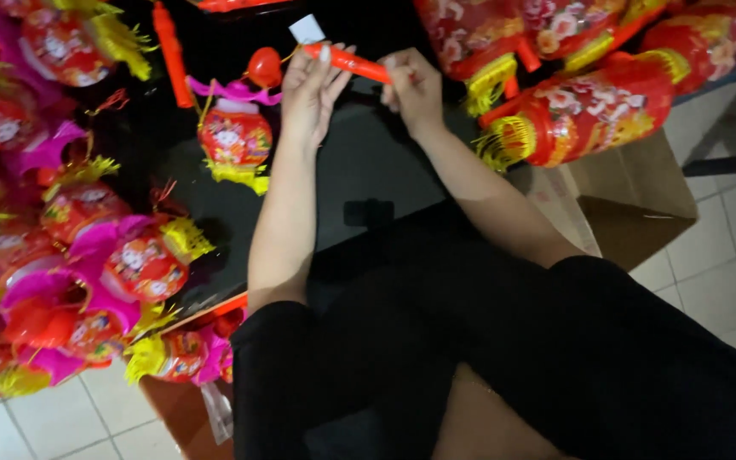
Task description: Assembling small decorative lanterns by attaching red plastic handles to the lantern bodies.
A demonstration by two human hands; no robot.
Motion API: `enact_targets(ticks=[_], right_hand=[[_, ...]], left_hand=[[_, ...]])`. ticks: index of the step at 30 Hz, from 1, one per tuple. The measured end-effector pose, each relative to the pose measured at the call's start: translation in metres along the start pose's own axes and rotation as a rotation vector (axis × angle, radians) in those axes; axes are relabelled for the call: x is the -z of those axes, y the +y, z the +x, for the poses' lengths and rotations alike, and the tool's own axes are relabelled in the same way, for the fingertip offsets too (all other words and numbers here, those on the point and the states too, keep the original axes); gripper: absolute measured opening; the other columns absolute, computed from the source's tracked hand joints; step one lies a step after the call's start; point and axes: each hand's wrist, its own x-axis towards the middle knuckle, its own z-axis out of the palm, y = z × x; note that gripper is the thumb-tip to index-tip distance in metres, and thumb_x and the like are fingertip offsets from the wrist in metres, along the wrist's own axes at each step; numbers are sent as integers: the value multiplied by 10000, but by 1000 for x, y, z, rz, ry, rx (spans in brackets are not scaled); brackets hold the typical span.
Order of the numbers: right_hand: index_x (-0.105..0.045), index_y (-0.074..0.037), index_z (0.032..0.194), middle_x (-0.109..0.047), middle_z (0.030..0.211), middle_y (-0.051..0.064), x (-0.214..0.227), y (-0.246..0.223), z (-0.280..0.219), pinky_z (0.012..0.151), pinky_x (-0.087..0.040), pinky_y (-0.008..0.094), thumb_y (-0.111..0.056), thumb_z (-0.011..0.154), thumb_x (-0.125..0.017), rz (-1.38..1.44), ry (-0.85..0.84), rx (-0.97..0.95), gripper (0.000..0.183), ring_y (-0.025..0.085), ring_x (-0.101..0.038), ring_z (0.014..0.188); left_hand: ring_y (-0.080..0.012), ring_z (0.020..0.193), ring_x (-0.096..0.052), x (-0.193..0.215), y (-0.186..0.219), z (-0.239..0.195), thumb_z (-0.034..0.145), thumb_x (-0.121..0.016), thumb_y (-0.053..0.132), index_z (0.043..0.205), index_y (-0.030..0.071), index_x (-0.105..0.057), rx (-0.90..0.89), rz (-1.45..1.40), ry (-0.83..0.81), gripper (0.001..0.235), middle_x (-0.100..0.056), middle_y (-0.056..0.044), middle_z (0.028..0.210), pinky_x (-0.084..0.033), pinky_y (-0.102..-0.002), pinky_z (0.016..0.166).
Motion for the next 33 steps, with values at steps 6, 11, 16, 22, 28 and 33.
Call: enact_targets(ticks=[6,11,16,22,28,33], right_hand=[[-660,-112,814,-611,679,-14,-11,-12,22,612,-423,266,-288,980,-710,-145,-31,-23,247,85,-550,644],[-618,-74,994,-673,931,61,-13,-14,22,799,-483,341,-210,963,-784,-242,-91,292,217,200,-651,852],[-637,-81,1090,-725,958,63,-16,-18,8,756,-525,289,-192,859,-883,-238,-115,230,355,156,-672,824],[-679,-49,1107,-771,1002,87,-20,-12,5,698,-544,320,-124,959,-796,-388,-58,556,203,208,-734,788],[-559,-73,1329,-651,875,45,-11,-11,1,717,-460,304,-280,1053,-661,-290,-102,296,360,147,-610,742],[-594,-75,893,-552,646,-11,-11,-13,9,587,-409,269,-216,1064,-662,-202,-62,132,232,96,-526,597]], left_hand=[[-345,1199,-687,8,-3,10,939,-796,195,1112,82,-652,-61,-94,19,252,-738,-165,1187,-566,-483,1034],[-337,1205,-681,4,7,10,969,-737,238,1111,94,-629,-40,-111,50,229,-747,-162,1172,-580,-500,1005],[-382,1193,-687,-2,12,5,948,-747,252,1154,88,-651,73,-154,118,281,-748,-165,1108,-588,-555,990],[-357,1203,-690,-5,14,0,969,-719,325,1154,133,-625,65,-84,56,283,-741,-200,1182,-615,-509,954],[-370,1283,-652,2,15,-3,1034,-695,253,1429,68,-567,31,-68,-63,455,-703,-206,1299,-573,-468,1060],[-350,1286,-635,-3,19,-5,1022,-731,217,1334,47,-635,10,-43,-87,368,-703,-185,1290,-564,-501,1058]])
